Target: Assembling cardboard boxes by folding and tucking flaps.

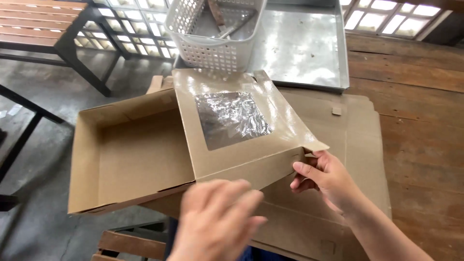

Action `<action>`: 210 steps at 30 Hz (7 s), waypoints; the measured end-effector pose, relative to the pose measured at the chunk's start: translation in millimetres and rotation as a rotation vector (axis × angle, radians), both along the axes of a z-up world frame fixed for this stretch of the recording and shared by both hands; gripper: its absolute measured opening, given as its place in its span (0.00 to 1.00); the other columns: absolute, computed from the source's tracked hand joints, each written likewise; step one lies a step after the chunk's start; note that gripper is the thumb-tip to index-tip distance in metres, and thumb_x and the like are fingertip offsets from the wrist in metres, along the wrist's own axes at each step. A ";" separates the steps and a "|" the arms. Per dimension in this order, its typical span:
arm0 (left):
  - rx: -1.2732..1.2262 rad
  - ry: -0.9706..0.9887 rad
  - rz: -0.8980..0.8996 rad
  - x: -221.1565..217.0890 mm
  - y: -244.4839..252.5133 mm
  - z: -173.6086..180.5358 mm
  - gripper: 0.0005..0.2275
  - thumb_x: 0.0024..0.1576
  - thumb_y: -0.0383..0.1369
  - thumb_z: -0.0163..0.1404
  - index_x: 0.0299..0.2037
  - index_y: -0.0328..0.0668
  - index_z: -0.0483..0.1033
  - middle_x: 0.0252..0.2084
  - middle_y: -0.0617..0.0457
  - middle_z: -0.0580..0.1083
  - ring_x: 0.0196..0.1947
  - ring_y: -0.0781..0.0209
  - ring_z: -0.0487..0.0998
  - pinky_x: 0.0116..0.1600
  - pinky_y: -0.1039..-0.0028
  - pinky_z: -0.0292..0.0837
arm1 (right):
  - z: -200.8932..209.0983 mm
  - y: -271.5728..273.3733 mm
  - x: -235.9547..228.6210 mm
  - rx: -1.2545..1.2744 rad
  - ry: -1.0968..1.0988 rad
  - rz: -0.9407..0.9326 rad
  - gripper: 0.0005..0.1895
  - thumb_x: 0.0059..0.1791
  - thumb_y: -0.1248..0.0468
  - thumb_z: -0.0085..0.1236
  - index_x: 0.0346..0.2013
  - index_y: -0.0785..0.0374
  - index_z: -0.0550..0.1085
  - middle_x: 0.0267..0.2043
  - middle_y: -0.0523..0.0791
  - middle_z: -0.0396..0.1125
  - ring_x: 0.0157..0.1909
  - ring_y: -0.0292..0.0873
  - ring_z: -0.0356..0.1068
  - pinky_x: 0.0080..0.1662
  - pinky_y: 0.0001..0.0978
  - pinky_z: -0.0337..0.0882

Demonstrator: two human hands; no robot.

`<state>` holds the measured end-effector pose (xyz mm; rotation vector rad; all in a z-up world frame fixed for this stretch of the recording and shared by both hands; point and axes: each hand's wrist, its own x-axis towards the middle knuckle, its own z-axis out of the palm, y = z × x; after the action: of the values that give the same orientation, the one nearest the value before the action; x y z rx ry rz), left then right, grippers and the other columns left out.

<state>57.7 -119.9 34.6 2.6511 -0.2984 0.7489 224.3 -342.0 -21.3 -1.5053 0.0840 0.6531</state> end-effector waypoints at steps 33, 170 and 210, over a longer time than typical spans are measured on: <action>-2.304 0.829 0.111 79.2 -84.2 -71.4 0.25 0.61 0.40 0.44 0.65 0.32 0.64 0.69 0.37 0.70 0.64 0.42 0.75 0.57 0.55 0.78 | -27.2 -17.3 72.4 -0.692 -1.321 0.534 0.13 0.46 0.73 0.55 0.43 0.58 0.79 0.50 0.44 0.66 0.30 0.44 0.72 0.34 0.40 0.75; 0.364 -0.532 -0.014 49.3 -19.4 -74.0 0.08 0.68 0.34 0.46 0.37 0.62 0.75 0.36 0.74 0.75 0.40 0.74 0.70 0.65 0.68 0.52 | 33.8 12.7 -6.4 -0.305 -0.711 0.689 0.03 0.49 0.61 0.61 0.32 0.53 0.81 0.31 0.35 0.73 0.29 0.30 0.69 0.32 0.21 0.67; 0.306 -0.425 0.066 44.9 -27.6 -65.3 0.08 0.69 0.36 0.46 0.38 0.60 0.77 0.37 0.72 0.75 0.39 0.72 0.68 0.66 0.70 0.49 | 22.9 13.6 -25.0 -0.263 -0.976 0.574 0.05 0.55 0.67 0.48 0.39 0.58 0.73 0.37 0.42 0.65 0.31 0.36 0.68 0.38 0.23 0.71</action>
<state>102.6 -147.4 -30.7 2.7666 -0.4712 1.3899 199.3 -328.4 1.6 -1.9752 -1.0721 0.2853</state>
